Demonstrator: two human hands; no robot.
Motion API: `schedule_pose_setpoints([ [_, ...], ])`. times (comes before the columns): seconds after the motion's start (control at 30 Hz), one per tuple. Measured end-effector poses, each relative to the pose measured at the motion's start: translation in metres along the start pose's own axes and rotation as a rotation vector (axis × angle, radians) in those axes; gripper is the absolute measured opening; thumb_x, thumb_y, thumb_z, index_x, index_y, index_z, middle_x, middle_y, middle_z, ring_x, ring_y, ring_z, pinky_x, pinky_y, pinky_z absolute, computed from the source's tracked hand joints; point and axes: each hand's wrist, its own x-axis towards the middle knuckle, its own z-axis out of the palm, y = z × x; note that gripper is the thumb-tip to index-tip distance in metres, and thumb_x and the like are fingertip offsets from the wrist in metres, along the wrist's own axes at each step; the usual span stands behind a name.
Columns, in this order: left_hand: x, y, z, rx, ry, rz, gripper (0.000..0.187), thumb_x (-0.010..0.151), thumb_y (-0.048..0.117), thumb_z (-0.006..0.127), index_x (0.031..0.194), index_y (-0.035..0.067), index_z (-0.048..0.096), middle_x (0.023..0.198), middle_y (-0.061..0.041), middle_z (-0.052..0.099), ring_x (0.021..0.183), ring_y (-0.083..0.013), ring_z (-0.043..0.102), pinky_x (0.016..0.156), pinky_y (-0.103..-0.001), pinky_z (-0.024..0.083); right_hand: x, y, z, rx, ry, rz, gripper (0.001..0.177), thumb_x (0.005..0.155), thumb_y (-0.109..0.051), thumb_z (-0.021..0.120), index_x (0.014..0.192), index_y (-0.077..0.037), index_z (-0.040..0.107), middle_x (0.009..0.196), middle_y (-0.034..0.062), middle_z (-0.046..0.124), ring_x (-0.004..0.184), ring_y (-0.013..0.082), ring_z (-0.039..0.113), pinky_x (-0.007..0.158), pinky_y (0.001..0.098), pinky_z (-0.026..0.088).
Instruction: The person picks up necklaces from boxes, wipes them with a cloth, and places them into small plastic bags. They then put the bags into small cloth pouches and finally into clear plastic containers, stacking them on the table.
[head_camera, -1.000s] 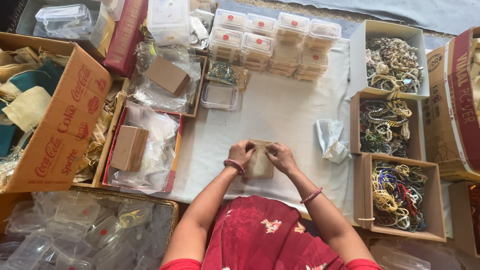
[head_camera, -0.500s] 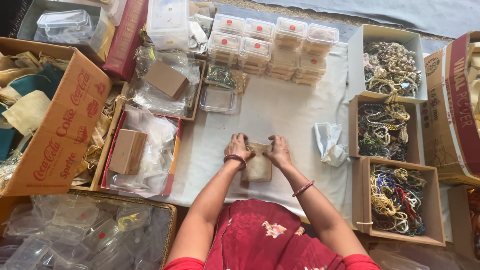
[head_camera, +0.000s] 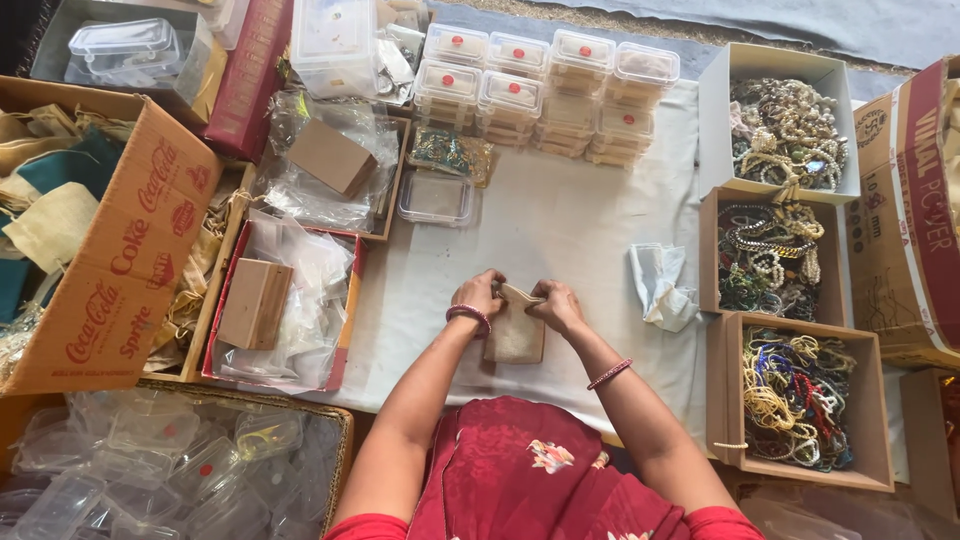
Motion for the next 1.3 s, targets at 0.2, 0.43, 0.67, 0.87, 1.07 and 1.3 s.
schedule_pose_setpoints([
  [0.2, -0.002, 0.005, -0.004, 0.159, 0.255, 0.314, 0.02, 0.07, 0.005, 0.075, 0.086, 0.016, 0.067, 0.093, -0.004, 0.064, 0.097, -0.0279, 0.066, 0.077, -0.042, 0.054, 0.01, 0.01, 0.005, -0.071, 0.296, -0.335, 0.018, 0.076, -0.017, 0.085, 0.081, -0.01, 0.069, 0.086, 0.0087, 0.066, 0.083, 0.0281, 0.066, 0.074, 0.0407, 0.054],
  [0.43, -0.04, 0.015, -0.015, 0.292, 0.487, 0.785, 0.013, 0.08, 0.009, 0.066, 0.091, 0.014, 0.061, 0.09, -0.003, 0.06, 0.086, -0.0249, 0.064, 0.075, -0.04, 0.051, -0.03, 0.013, 0.005, -0.444, 0.533, -0.746, 0.015, 0.077, 0.001, 0.064, 0.086, -0.011, 0.062, 0.095, 0.0073, 0.062, 0.095, 0.0291, 0.061, 0.085, 0.0412, 0.051],
  [0.67, -0.056, -0.008, 0.007, 0.58, 0.434, 1.002, 0.009, 0.086, 0.018, 0.064, 0.094, 0.015, 0.06, 0.096, -0.002, 0.061, 0.089, -0.0183, 0.064, 0.072, -0.035, 0.049, -0.064, 0.046, 0.019, -0.455, 0.399, -0.84, 0.023, 0.082, -0.001, 0.063, 0.103, -0.007, 0.069, 0.112, 0.0089, 0.066, 0.107, 0.0279, 0.063, 0.096, 0.04, 0.052],
  [0.87, -0.066, 0.009, -0.013, 0.696, 0.373, 0.994, 0.018, 0.084, 0.021, 0.066, 0.101, 0.014, 0.061, 0.108, -0.004, 0.062, 0.104, -0.0199, 0.062, 0.091, -0.04, 0.048, -0.088, -0.006, -0.012, -0.549, 0.42, -0.942, 0.026, 0.075, -0.01, 0.066, 0.099, -0.004, 0.068, 0.119, 0.015, 0.067, 0.111, 0.0306, 0.064, 0.1, 0.0473, 0.05],
  [1.07, -0.084, 0.022, -0.031, 0.594, 0.212, 0.935, 0.028, 0.075, 0.021, 0.067, 0.1, 0.009, 0.063, 0.104, -0.009, 0.064, 0.105, -0.0238, 0.064, 0.103, -0.048, 0.045, -0.059, 0.044, 0.018, -0.559, 0.338, -0.898, 0.032, 0.092, -0.011, 0.069, 0.123, -0.005, 0.066, 0.128, 0.0096, 0.068, 0.118, 0.0255, 0.068, 0.105, 0.0382, 0.051],
  [1.3, -0.08, -0.005, -0.003, 0.594, 0.458, 0.996, 0.02, 0.093, 0.019, 0.061, 0.109, 0.007, 0.063, 0.108, -0.01, 0.071, 0.103, -0.0217, 0.071, 0.098, -0.04, 0.053, -0.085, -0.029, -0.007, -0.525, 0.314, -0.921, 0.046, 0.077, -0.025, 0.076, 0.113, 0.0, 0.063, 0.119, 0.0215, 0.067, 0.11, 0.0349, 0.066, 0.098, 0.0466, 0.049],
])
